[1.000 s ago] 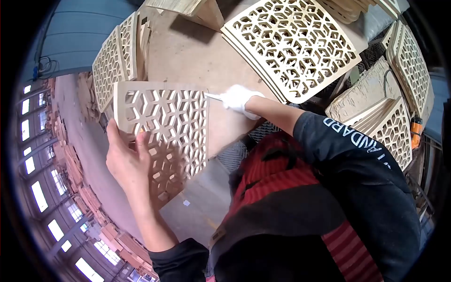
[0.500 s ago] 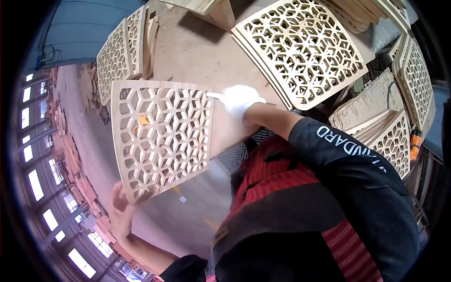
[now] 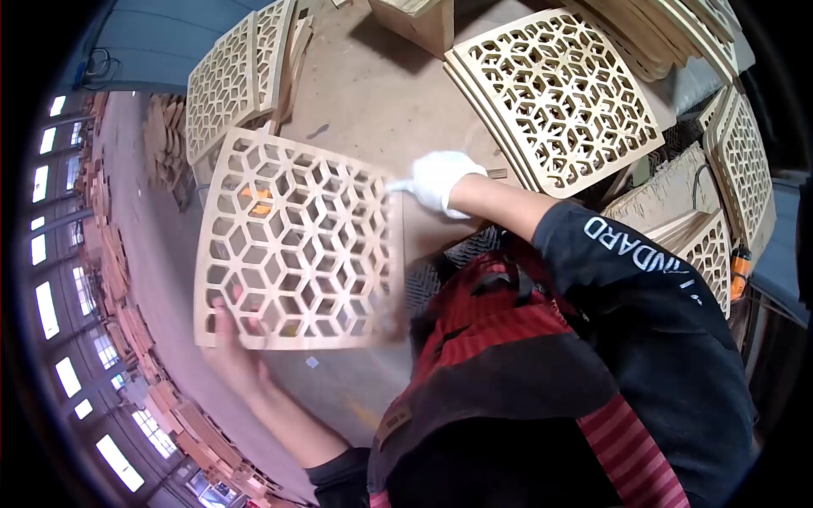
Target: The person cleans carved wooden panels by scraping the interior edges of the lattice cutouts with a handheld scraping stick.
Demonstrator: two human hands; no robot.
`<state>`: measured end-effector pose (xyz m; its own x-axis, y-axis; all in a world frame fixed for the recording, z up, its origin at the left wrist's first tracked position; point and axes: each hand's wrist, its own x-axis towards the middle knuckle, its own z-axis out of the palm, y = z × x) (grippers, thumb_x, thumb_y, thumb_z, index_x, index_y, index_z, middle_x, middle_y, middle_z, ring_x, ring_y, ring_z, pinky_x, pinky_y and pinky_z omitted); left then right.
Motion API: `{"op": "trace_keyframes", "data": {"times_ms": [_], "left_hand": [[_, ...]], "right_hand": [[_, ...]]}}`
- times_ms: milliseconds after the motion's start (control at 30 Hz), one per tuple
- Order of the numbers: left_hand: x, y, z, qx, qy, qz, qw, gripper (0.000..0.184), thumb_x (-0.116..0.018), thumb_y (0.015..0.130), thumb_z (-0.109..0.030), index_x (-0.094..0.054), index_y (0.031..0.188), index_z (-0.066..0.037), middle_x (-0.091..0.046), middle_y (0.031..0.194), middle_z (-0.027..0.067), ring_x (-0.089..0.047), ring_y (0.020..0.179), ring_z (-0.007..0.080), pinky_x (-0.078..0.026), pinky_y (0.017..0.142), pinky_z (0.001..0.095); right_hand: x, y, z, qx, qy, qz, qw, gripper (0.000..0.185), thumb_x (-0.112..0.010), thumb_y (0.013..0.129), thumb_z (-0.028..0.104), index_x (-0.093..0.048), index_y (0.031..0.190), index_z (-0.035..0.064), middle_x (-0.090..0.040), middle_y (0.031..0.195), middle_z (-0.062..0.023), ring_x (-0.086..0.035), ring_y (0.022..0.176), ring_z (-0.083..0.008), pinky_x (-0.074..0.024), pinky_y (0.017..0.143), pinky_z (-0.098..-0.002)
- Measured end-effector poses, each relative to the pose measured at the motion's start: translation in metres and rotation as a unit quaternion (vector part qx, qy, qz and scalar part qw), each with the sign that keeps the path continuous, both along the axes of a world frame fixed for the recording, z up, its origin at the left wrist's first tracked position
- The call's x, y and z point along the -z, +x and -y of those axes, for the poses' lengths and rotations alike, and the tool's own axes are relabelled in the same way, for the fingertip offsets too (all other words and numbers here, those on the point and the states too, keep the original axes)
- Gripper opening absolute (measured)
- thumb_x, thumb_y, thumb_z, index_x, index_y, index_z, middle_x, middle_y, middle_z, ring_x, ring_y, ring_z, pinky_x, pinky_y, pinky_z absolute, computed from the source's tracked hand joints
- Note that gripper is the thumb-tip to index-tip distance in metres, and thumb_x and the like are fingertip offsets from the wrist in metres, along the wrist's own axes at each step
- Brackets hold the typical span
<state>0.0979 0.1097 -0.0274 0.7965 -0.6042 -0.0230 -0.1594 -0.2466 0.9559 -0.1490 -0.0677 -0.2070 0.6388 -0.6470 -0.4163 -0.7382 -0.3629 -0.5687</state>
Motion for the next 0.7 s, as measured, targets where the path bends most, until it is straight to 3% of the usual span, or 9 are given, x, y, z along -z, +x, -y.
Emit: {"op": "trace_keyframes", "data": {"times_ms": [67,200,233,267,333,400,567,667,700], "left_hand": [[-0.027,0.010,0.007,0.069,0.078,-0.009,0.995,0.032,-0.063,0.092,-0.019,-0.058,0.117,0.000,-0.066,0.106,0.0093,-0.067,0.095,0.0175,-0.049,0.056,0.0259],[-0.034,-0.010,0.039,0.119,0.047,-0.025,0.992,0.027,-0.059,0.094,-0.028,-0.059,0.105,-0.003,-0.065,0.094,0.0044,-0.066,0.090,0.0145,-0.048,0.058,0.0235],[-0.032,-0.023,0.045,0.112,0.014,-0.066,0.991,0.028,-0.057,0.095,-0.028,-0.059,0.106,-0.003,-0.064,0.095,0.0051,-0.066,0.086,0.0147,-0.048,0.059,0.0234],[-0.031,-0.028,0.048,0.199,-0.014,-0.099,0.975,0.035,-0.058,0.093,-0.027,-0.055,0.116,0.000,-0.063,0.103,0.0094,-0.064,0.091,0.0174,-0.051,0.069,0.0265],[-0.019,-0.060,0.055,0.233,-0.084,-0.038,0.968,0.049,-0.061,0.089,-0.023,-0.047,0.128,0.004,-0.059,0.113,0.0149,-0.062,0.101,0.0212,-0.050,0.083,0.0307],[-0.007,-0.074,0.053,0.285,-0.080,-0.013,0.955,0.067,-0.066,0.078,-0.007,-0.037,0.137,0.007,-0.053,0.128,0.0202,-0.055,0.118,0.0282,-0.043,0.101,0.0370],[-0.014,-0.117,0.048,0.310,-0.059,0.103,0.943,0.069,-0.056,0.079,0.003,-0.029,0.142,0.008,-0.048,0.134,0.0237,-0.051,0.122,0.0283,-0.039,0.105,0.0379],[-0.013,-0.117,0.047,0.279,-0.079,0.062,0.955,0.074,-0.062,0.075,0.001,-0.030,0.142,0.007,-0.050,0.132,0.0216,-0.052,0.121,0.0287,-0.039,0.106,0.0381],[-0.012,-0.114,0.047,0.289,-0.079,0.039,0.953,0.074,-0.061,0.075,0.001,-0.029,0.142,0.007,-0.049,0.133,0.0219,-0.052,0.121,0.0288,-0.039,0.106,0.0391]], "right_hand": [[-0.010,-0.007,-0.018,-0.054,0.021,-0.004,0.998,0.035,-0.048,0.092,0.028,-0.071,0.089,0.0020,-0.069,0.089,-0.0218,-0.066,0.083,-0.0393,-0.0522,0.076,-0.0443],[0.004,-0.017,-0.054,-0.131,0.015,-0.006,0.991,0.022,-0.053,0.084,0.014,-0.072,0.092,0.0054,-0.070,0.090,-0.0185,-0.068,0.082,-0.0350,-0.0542,0.071,-0.0417],[0.009,-0.021,-0.061,-0.143,0.006,-0.012,0.990,0.022,-0.053,0.084,0.014,-0.072,0.092,0.0059,-0.070,0.090,-0.0185,-0.069,0.082,-0.0345,-0.0544,0.071,-0.0416],[0.014,-0.024,-0.067,-0.152,-0.003,-0.018,0.988,0.022,-0.053,0.084,0.013,-0.073,0.092,0.0065,-0.070,0.090,-0.0184,-0.069,0.082,-0.0341,-0.0545,0.070,-0.0415],[0.026,-0.031,-0.078,-0.122,-0.006,-0.012,0.992,0.021,-0.054,0.084,0.011,-0.073,0.093,0.0081,-0.070,0.088,-0.0169,-0.069,0.082,-0.0323,-0.0551,0.070,-0.0406],[0.033,-0.032,-0.088,-0.096,-0.031,0.000,0.995,0.021,-0.054,0.083,0.010,-0.072,0.093,0.0080,-0.070,0.088,-0.0165,-0.069,0.083,-0.0320,-0.0553,0.070,-0.0400],[0.017,-0.037,-0.091,-0.068,0.008,-0.017,0.998,0.017,-0.054,0.085,0.009,-0.070,0.088,0.0044,-0.070,0.086,-0.0159,-0.069,0.080,-0.0322,-0.0550,0.071,-0.0396],[0.047,-0.052,-0.106,-0.076,-0.052,0.008,0.996,0.020,-0.049,0.089,0.017,-0.067,0.092,0.0093,-0.070,0.084,-0.0127,-0.069,0.076,-0.0325,-0.0539,0.063,-0.0424],[0.048,-0.052,-0.106,-0.015,-0.032,0.028,0.999,0.019,-0.050,0.088,0.017,-0.067,0.090,0.0104,-0.069,0.082,-0.0116,-0.068,0.075,-0.0317,-0.0533,0.062,-0.0419]]}}
